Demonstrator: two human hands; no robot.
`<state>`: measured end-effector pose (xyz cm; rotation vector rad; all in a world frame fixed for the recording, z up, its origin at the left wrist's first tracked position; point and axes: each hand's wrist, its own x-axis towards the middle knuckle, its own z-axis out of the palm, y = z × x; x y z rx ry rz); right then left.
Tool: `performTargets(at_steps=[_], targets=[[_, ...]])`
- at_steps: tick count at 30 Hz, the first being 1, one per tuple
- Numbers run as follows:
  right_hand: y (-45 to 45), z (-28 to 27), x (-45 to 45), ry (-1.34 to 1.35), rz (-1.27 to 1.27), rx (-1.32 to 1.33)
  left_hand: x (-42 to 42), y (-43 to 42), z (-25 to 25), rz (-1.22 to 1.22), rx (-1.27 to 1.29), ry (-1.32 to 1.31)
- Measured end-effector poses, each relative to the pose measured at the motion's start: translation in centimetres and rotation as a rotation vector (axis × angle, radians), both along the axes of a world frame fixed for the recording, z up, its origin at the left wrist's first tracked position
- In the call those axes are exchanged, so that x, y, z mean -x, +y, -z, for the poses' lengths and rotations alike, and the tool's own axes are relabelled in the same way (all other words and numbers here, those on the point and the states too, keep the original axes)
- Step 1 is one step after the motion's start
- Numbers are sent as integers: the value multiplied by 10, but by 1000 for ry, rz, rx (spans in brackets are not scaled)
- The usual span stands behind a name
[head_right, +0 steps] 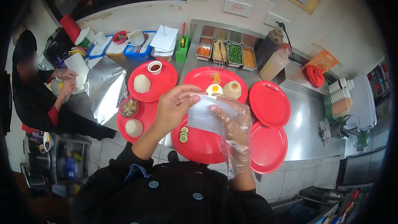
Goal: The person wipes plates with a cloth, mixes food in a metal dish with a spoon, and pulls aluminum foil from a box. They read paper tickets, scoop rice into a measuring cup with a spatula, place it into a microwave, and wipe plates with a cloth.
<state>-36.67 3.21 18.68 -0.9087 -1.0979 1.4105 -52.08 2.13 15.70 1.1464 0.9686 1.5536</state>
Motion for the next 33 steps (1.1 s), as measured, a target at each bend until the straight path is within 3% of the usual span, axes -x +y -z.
performTargets(at_steps=[4,6,9,13,15,16,19,22,26,28,29,31,32,33], targets=[[0,-3,-3,-12,-2,20,1,3,1,19,23,58],[0,-4,-6,-45,-9,215,-1,5,-2,47,30,3],[3,3,-9,29,23,270,-3,13,2,85,42,-32],[10,22,-9,16,224,85,10,51,17,87,-45,-52],[20,27,-21,-122,359,114,50,103,35,-184,44,-64],[23,36,-28,-101,405,57,83,141,62,-331,121,51],[8,51,-48,1,406,106,163,217,139,-516,363,873],[4,61,-53,62,386,179,177,258,166,-524,422,1110],[6,61,-52,81,373,230,170,293,167,-565,652,1132],[10,47,-47,75,358,253,168,303,168,-610,808,890],[13,38,-44,76,350,257,170,306,168,-610,808,888],[17,29,-42,84,343,253,178,312,176,-544,926,563],[11,73,-59,102,350,237,183,313,181,-543,927,562],[6,116,-76,120,356,221,190,314,190,-490,901,401]])
